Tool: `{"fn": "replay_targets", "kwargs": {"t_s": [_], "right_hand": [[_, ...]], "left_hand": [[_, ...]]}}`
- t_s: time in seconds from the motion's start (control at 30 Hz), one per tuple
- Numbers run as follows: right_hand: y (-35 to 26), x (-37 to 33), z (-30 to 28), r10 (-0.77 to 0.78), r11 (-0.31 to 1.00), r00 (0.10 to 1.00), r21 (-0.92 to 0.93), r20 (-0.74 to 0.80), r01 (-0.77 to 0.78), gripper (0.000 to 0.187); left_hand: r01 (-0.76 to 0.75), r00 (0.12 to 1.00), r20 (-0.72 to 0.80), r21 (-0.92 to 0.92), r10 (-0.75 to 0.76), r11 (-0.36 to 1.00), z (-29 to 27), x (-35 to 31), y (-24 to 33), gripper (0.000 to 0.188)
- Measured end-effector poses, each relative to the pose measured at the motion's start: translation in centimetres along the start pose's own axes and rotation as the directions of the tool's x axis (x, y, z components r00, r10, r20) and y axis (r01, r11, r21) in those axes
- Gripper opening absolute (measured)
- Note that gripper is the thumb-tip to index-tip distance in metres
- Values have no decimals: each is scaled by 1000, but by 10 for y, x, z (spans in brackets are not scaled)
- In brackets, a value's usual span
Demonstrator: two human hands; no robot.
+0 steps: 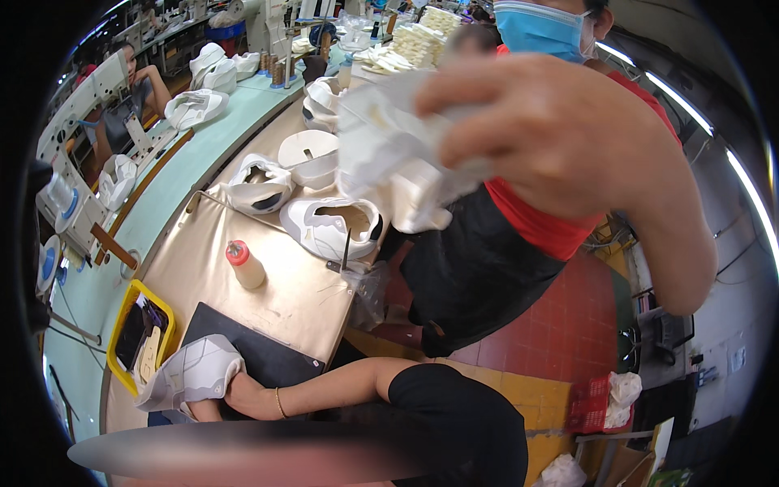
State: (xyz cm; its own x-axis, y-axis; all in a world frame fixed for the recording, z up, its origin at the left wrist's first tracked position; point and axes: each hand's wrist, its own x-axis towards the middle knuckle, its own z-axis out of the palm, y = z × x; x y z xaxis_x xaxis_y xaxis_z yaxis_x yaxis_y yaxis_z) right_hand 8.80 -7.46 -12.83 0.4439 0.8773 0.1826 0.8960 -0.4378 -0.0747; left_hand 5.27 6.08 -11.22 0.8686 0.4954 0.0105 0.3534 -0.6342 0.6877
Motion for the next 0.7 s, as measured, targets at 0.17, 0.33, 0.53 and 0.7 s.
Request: {"fn": "replay_targets", "kwargs": {"t_s": [0.17, 0.33, 0.53, 0.7], "right_hand": [[0, 0, -26, 18, 999, 996, 37, 83, -22, 37], [5, -2, -45, -31, 999, 998, 26, 56, 29, 40], [4, -2, -32, -51, 998, 993, 42, 106, 47, 40], [1, 0, -8, -7, 999, 1000, 48, -11, 8, 37]], "left_hand": [[-12, 1000, 15, 36, 12, 999, -9, -1, 14, 39], [-74, 997, 12, 75, 74, 994, -8, -2, 13, 37], [31, 998, -44, -94, -35, 995, 5, -1, -7, 41], [34, 997, -63, -114, -41, 993, 9, -3, -14, 40]]}}
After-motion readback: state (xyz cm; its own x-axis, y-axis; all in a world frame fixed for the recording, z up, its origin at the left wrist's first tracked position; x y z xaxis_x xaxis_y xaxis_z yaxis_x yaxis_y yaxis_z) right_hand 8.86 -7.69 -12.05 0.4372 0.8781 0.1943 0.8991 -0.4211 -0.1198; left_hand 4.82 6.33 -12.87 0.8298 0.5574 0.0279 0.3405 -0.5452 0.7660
